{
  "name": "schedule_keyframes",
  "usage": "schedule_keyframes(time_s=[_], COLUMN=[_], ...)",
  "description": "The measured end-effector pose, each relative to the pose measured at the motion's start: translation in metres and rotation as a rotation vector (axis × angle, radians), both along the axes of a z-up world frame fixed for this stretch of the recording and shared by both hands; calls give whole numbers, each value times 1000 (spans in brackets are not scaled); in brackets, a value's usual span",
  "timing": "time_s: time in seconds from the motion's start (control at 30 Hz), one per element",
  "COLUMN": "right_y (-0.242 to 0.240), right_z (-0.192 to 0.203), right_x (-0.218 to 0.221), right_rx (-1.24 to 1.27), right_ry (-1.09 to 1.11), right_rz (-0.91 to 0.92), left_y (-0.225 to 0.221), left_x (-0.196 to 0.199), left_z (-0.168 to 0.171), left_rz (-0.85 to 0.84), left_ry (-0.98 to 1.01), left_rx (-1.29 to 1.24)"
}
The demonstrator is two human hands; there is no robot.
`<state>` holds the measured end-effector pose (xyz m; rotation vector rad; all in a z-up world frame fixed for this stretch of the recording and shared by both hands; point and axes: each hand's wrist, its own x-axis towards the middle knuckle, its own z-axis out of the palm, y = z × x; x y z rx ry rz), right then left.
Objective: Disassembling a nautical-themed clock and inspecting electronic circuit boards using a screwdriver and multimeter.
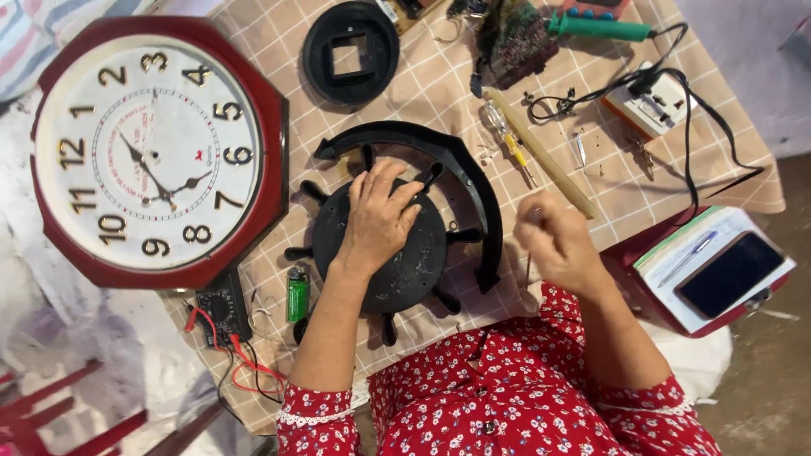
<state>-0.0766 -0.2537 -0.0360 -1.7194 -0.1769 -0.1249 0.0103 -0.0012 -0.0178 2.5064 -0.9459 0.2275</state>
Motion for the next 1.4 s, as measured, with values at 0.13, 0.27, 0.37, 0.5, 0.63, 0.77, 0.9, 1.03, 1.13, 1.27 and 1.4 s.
schedule_keyframes(time_s=[0.13,0.27,0.37,0.5,0.63,0.77,0.9,1.03,1.13,1.27,1.4], right_y=[8,4,-1,-6,-11,-12,-7,-8,-3,10,9], right_z=[9,13,15,21,41,41,35,33,26,15,28], right_x=[-3,2,9,22,44,55,48,39,19,-6,-5], right_rx=[-103,-261,-283,-284,-302,-377,-409,-226,16,59,65], right_ry=[101,381,520,617,616,640,685,742,772,754,635], right_rz=[-56,-33,21,117,156,260,337,367,339,299,382], left_y=[-5,-16,-22,-33,-42,-40,-39,-33,-29,-30,-37], left_x=[8,15,19,22,27,29,28,21,15,8,5], left_z=[-1,8,11,16,25,21,20,25,26,30,41], left_rz=[-22,-9,5,34,50,45,24,13,-12,-9,-63], left_ry=[76,150,203,252,336,374,369,358,376,324,261], left_rx=[-38,-55,-17,14,12,9,-20,-30,-92,-154,-159])
